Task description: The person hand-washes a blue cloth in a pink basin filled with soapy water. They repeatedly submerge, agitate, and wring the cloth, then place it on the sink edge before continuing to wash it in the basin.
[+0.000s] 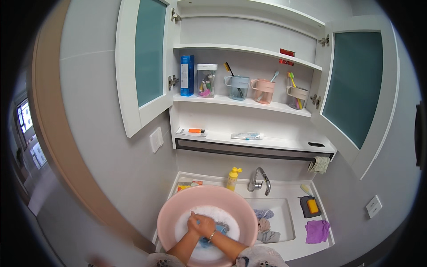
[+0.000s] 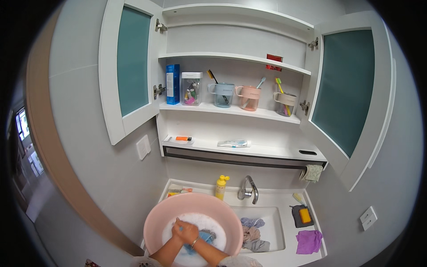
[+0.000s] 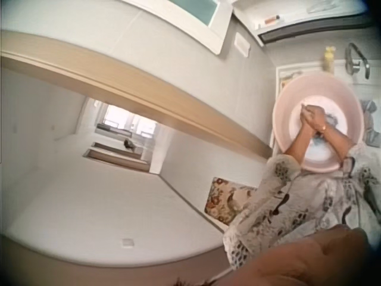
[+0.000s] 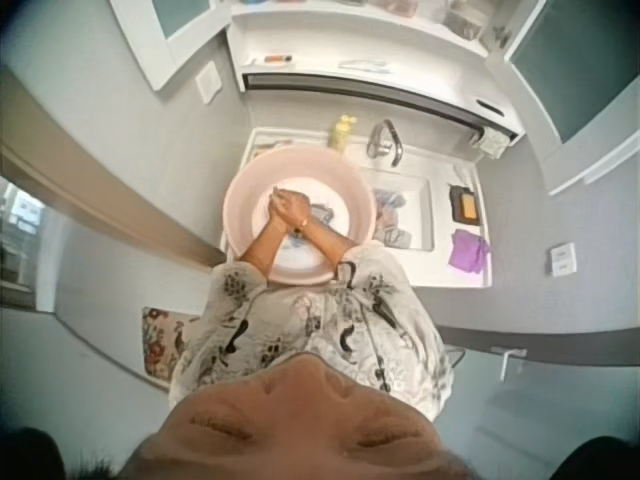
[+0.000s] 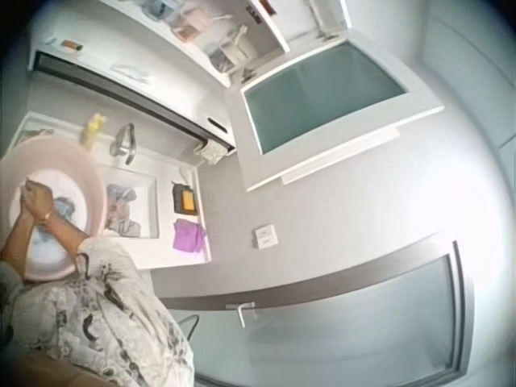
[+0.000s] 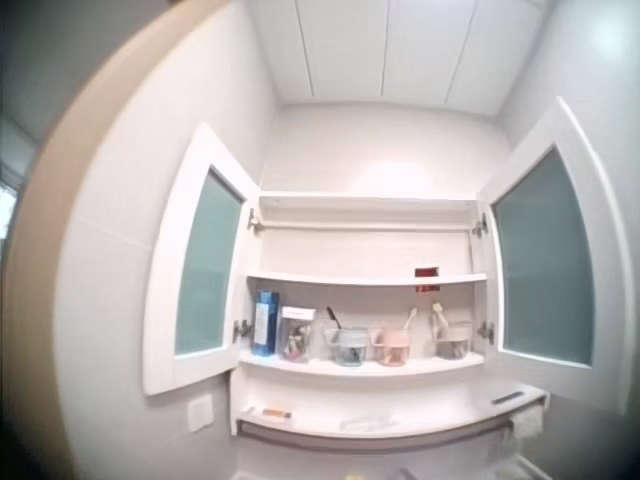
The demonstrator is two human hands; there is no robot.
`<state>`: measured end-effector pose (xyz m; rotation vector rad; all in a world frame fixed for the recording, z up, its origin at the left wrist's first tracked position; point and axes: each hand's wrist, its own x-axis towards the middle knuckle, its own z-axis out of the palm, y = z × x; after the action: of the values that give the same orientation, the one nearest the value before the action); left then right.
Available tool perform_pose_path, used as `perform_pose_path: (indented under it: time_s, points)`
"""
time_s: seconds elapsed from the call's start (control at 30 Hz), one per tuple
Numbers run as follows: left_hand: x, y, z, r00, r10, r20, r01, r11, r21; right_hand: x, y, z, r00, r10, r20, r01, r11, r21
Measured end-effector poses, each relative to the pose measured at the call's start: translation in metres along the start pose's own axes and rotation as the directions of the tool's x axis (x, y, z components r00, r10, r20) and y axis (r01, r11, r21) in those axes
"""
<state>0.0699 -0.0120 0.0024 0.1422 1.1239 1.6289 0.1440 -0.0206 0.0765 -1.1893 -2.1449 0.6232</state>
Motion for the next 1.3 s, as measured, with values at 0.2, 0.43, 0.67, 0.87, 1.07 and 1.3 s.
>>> perform_pose_path:
  time_s: [0.2, 0.43, 0.67, 0.87, 1.07, 1.3]
  points:
    - [-0.026, 0.021, 0.022, 0.996, 0.066, 0.063, -0.068, 0.997, 0.027, 0.012, 0.013, 0.000, 0.967, -0.009, -0.254, 0.002, 1.000, -0.025]
    - [0.008, 0.000, -0.002, 0.948, -0.276, 0.157, 0.292, 0.953, -0.085, 0.033, 0.054, 0.015, 0.988, -0.043, -0.145, 0.010, 0.976, -0.219]
    - [0.011, -0.006, -0.012, 0.760, -0.014, 0.649, 0.296, 0.898, -0.327, -0.010, -0.011, 0.004, 0.971, -0.231, -0.064, 0.221, 0.966, -0.132]
    - [0.025, -0.004, -0.012, 0.962, -0.195, 0.190, 0.216, 0.971, -0.099, 0.035, 0.015, -0.012, 0.994, 0.011, -0.111, -0.023, 0.994, -0.108]
    - [0.029, -0.004, -0.021, 0.737, -0.047, 0.674, 0.299, 0.917, -0.263, 0.012, 0.024, 0.039, 0.970, -0.224, 0.095, 0.242, 0.925, -0.293]
    - [-0.008, 0.034, 0.006, 0.872, -0.227, 0.433, 0.173, 0.972, 0.161, 0.056, 0.070, -0.041, 0.984, 0.100, 0.149, -0.126, 0.976, 0.177]
